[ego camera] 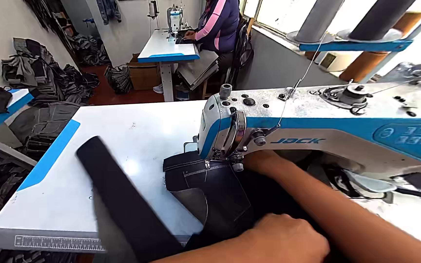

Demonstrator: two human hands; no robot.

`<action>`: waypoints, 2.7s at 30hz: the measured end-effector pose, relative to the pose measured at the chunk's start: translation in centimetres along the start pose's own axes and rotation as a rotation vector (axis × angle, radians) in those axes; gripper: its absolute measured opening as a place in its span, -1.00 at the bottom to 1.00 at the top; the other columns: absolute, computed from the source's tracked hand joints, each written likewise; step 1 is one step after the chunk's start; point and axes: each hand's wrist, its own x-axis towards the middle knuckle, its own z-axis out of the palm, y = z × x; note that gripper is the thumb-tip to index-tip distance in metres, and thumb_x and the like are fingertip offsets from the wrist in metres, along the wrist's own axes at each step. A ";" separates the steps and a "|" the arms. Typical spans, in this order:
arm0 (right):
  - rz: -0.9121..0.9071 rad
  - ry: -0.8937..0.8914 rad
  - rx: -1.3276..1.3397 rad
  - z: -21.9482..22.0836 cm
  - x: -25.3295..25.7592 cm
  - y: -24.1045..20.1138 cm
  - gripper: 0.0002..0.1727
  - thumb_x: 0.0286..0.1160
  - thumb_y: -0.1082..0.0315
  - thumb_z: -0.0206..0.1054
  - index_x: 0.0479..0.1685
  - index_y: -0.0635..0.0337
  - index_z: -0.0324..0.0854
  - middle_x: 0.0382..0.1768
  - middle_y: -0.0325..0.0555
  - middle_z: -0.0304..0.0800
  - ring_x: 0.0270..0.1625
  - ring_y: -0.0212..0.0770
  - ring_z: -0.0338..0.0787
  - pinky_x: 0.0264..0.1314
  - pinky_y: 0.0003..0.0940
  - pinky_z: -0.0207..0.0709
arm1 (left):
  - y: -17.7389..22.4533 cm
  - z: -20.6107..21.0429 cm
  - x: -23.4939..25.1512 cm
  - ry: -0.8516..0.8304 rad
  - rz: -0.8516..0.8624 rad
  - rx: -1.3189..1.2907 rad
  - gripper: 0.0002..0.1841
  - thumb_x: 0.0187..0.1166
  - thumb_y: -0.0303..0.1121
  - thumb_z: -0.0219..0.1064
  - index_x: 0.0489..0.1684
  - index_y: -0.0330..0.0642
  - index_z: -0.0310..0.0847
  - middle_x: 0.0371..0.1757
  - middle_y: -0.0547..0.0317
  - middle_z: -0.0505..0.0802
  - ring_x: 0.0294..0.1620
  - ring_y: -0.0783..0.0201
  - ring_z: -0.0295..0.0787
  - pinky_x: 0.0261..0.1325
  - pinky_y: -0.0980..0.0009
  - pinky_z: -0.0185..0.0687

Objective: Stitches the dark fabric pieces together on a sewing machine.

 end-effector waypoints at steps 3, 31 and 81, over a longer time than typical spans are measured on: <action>-0.251 0.422 -0.002 5.7 -3.1 4.1 -0.55 0.31 0.72 0.33 0.26 0.42 0.68 0.18 0.34 0.78 0.32 0.37 0.73 0.40 0.36 0.47 | -7.4 3.5 -5.3 0.488 -0.057 0.373 -0.77 0.60 -0.39 0.32 0.11 -0.20 0.79 0.19 -0.03 0.88 0.34 -0.16 0.77 0.26 -0.21 0.67; -0.273 0.333 0.392 6.7 -4.3 -2.4 -0.68 0.55 0.05 0.28 -0.03 0.02 0.85 -0.14 -0.21 0.89 -0.04 -0.18 0.84 0.07 -0.20 0.72 | -12.3 5.5 -8.6 0.665 -0.229 0.152 -0.15 0.56 0.15 0.27 0.57 -0.55 0.41 0.66 -0.34 0.51 0.73 -0.24 0.38 0.70 -0.12 0.28; -0.284 0.535 0.234 9.7 -2.7 -2.0 -0.61 0.66 0.20 0.09 0.13 0.09 0.82 0.02 -0.12 0.90 0.09 -0.13 0.86 0.19 -0.30 0.71 | -15.8 2.7 -7.2 0.625 -0.306 0.420 -0.13 0.62 0.34 0.00 0.50 -0.38 0.55 0.63 -0.12 0.60 0.74 -0.04 0.41 0.72 -0.01 0.28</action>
